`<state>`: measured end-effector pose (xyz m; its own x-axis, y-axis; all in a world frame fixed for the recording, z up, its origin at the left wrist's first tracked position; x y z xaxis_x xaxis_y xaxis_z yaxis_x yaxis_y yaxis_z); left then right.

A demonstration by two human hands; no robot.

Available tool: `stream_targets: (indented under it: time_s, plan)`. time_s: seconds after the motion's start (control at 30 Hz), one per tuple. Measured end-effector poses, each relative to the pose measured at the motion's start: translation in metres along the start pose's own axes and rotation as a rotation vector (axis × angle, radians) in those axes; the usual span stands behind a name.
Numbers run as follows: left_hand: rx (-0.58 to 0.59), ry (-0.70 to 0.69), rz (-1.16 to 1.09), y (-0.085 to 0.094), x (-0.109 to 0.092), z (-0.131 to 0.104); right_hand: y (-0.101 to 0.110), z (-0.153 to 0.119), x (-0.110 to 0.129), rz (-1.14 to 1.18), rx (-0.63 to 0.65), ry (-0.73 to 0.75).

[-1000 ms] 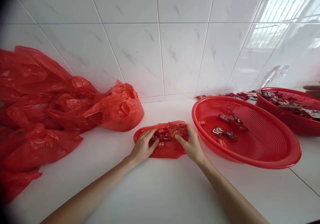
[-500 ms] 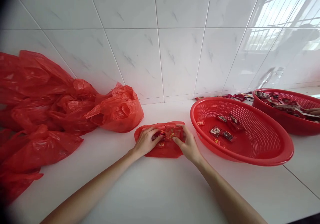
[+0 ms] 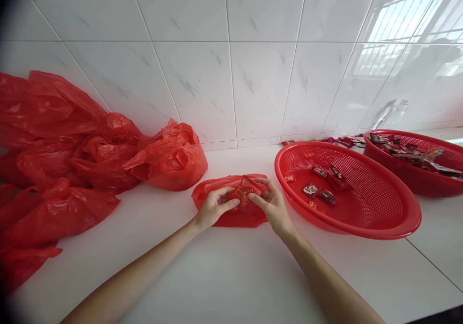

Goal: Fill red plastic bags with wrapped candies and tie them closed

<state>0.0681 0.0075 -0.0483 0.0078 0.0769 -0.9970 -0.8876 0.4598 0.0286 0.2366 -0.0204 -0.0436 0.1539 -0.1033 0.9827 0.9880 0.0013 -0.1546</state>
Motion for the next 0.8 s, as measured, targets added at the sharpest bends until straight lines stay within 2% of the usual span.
stream_targets:
  time_s: [0.1, 0.3, 0.47, 0.57, 0.67, 0.8]
  plan:
    - [0.009, 0.043, -0.112, -0.005, 0.004, -0.002, 0.001, 0.002, -0.002, 0.066, -0.036, -0.012]
    - [-0.071, 0.018, -0.202, -0.011, 0.003, -0.006, -0.016, -0.005, 0.007, -0.045, 0.148, 0.045]
    - [-0.161, -0.022, -0.189, 0.002, -0.002, -0.003, -0.015, -0.005, 0.011, -0.254, 0.178, 0.146]
    - [-0.165, -0.028, -0.096, 0.010, -0.005, -0.001, -0.014, -0.005, 0.010, -0.377, 0.211, 0.158]
    - [-0.160, -0.047, -0.016, 0.012, -0.007, 0.000, -0.012, -0.004, 0.010, -0.364, 0.162, 0.157]
    - [-0.211, -0.039, -0.054, 0.014, -0.005, -0.001, -0.008, -0.003, 0.011, -0.226, 0.101, 0.127]
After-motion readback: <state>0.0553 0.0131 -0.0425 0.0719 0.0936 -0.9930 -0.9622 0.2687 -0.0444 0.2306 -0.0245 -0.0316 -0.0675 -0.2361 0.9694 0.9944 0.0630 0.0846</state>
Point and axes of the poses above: each hand's wrist, its own z-axis towards the middle knuckle, its own y-axis out of the back of the hand, x = y × z, the point moved 5 cm from there along z, towards the middle knuckle, and after that the axes turned 2 degrees about y, right-handed, at the moved point
